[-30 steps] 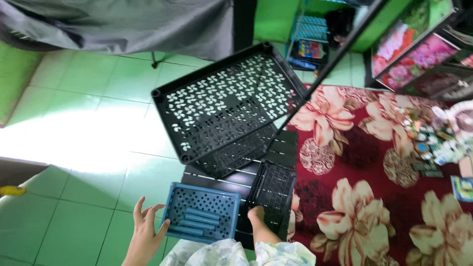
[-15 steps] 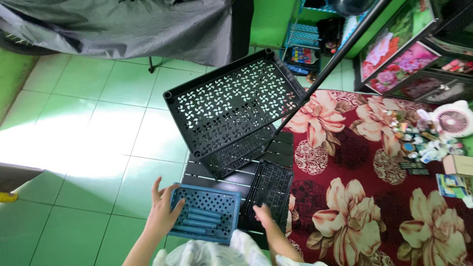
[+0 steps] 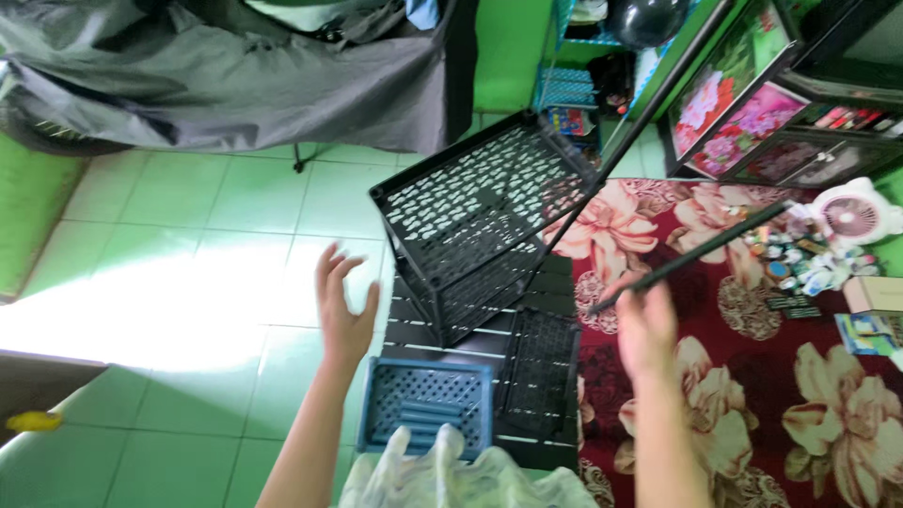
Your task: The person assembles a black plastic shelving unit by stacking perforated trays and inserting vertical support poles into the corner holes. The person aligns the trays, inserts the poles, and adjusts the structure to ensure stability.
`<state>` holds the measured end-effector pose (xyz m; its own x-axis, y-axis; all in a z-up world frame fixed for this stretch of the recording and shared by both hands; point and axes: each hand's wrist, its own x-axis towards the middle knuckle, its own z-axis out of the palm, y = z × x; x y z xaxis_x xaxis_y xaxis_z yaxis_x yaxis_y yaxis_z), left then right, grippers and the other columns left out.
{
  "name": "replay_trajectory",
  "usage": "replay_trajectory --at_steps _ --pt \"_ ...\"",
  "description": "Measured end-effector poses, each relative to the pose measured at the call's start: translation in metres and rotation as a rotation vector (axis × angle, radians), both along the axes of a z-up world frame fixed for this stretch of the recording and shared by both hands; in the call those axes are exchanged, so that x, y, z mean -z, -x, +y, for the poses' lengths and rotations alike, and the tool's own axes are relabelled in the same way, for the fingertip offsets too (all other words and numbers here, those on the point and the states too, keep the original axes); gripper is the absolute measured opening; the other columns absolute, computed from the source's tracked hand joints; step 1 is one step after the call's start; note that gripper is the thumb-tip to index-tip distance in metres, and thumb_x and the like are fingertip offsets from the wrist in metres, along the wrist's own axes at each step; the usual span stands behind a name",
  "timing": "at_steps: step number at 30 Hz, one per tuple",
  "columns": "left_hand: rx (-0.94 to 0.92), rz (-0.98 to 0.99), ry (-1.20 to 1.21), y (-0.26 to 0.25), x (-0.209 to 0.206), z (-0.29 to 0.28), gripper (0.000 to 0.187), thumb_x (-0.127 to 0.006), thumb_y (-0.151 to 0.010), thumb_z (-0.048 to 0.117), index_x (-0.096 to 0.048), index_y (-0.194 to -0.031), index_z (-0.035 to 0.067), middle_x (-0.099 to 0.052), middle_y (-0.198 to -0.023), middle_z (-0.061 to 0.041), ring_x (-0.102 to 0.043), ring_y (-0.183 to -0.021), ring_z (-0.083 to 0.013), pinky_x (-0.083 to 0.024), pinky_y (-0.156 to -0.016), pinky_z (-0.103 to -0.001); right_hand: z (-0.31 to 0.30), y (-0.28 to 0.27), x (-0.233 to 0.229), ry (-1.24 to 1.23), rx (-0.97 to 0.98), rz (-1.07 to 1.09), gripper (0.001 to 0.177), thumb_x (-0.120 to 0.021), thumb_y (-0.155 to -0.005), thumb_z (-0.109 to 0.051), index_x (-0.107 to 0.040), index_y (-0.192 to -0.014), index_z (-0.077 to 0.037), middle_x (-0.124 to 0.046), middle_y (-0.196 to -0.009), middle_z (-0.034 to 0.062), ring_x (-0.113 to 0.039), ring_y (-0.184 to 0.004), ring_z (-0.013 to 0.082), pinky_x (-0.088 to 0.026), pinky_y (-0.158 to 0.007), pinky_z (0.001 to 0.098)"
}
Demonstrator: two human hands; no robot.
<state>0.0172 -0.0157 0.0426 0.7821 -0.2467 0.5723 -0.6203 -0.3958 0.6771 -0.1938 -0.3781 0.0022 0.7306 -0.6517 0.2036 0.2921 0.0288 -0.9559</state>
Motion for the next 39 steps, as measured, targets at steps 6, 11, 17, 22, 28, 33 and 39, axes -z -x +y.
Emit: replay_trajectory --at_steps 6,11,17,22,28,33,39 --pt "0.216 -0.121 0.053 -0.006 -0.055 -0.049 0.019 -0.073 -0.092 0.005 -0.072 -0.110 0.008 -0.071 -0.123 -0.008 -0.061 -0.128 -0.0304 -0.048 -0.110 -0.042 0.043 -0.088 -0.119 0.063 -0.329 -0.241 0.021 -0.059 -0.105 0.001 -0.049 -0.122 -0.006 -0.066 -0.109 0.0119 -0.067 -0.105 0.0228 -0.057 -0.100 0.0403" --pt "0.189 -0.095 0.079 0.001 -0.067 -0.073 0.023 -0.072 -0.093 0.009 -0.071 -0.116 0.007 -0.072 -0.117 -0.010 -0.064 -0.118 -0.0311 -0.049 -0.102 -0.042 0.082 -0.158 -0.127 0.087 -0.392 -0.178 0.017 -0.053 -0.106 -0.006 -0.049 -0.122 -0.006 -0.069 -0.109 0.0118 -0.071 -0.103 0.0205 -0.061 -0.091 0.0342" --pt "0.179 0.028 0.062 0.010 -0.051 -0.079 0.040 -0.078 -0.086 0.018 -0.071 -0.125 0.010 -0.074 -0.104 -0.010 -0.068 -0.094 -0.0284 -0.051 -0.084 -0.039 0.103 -0.170 -0.105 0.168 -0.485 -0.064 0.019 -0.053 -0.107 -0.007 -0.050 -0.125 -0.004 -0.070 -0.110 0.0102 -0.070 -0.102 0.0176 -0.058 -0.091 0.0312" --pt "0.123 0.050 0.066 0.015 -0.038 -0.072 0.036 -0.080 -0.087 0.020 -0.074 -0.122 0.010 -0.074 -0.098 -0.010 -0.068 -0.089 -0.0275 -0.052 -0.080 -0.038 0.106 -0.167 -0.098 0.135 -0.597 -0.050 0.016 -0.053 -0.107 -0.007 -0.051 -0.123 -0.003 -0.070 -0.109 0.0087 -0.069 -0.103 0.0170 -0.056 -0.092 0.0317" --pt "0.031 0.031 0.244 0.027 -0.039 -0.068 0.020 -0.078 -0.091 0.013 -0.075 -0.108 0.004 -0.072 -0.094 -0.011 -0.069 -0.083 -0.0254 -0.054 -0.074 -0.034 0.120 -0.163 -0.108 0.306 -0.467 -0.039 0.025 -0.068 -0.101 0.000 -0.061 -0.125 0.000 -0.068 -0.110 0.0121 -0.068 -0.103 0.0171 -0.059 -0.092 0.0326" --pt "-0.047 -0.254 0.267 0.033 -0.057 -0.050 0.014 -0.080 -0.091 0.010 -0.074 -0.102 0.002 -0.069 -0.090 -0.008 -0.066 -0.083 -0.0238 -0.052 -0.076 -0.034 0.122 -0.154 -0.129 0.901 0.215 -0.325 0.039 -0.073 -0.097 0.001 -0.056 -0.132 -0.005 -0.048 -0.126 0.0153 -0.060 -0.105 0.0196 -0.058 -0.086 0.0280" --pt "0.082 -0.498 0.142 0.048 -0.071 -0.039 0.021 -0.090 -0.082 0.020 -0.078 -0.095 0.009 -0.065 -0.083 0.002 -0.065 -0.078 -0.0174 -0.049 -0.072 -0.034 0.119 -0.152 -0.139 1.239 0.375 -0.258 0.035 -0.074 -0.099 0.002 -0.064 -0.128 -0.014 -0.046 -0.128 0.0135 -0.057 -0.101 0.0203 -0.055 -0.086 0.0316"
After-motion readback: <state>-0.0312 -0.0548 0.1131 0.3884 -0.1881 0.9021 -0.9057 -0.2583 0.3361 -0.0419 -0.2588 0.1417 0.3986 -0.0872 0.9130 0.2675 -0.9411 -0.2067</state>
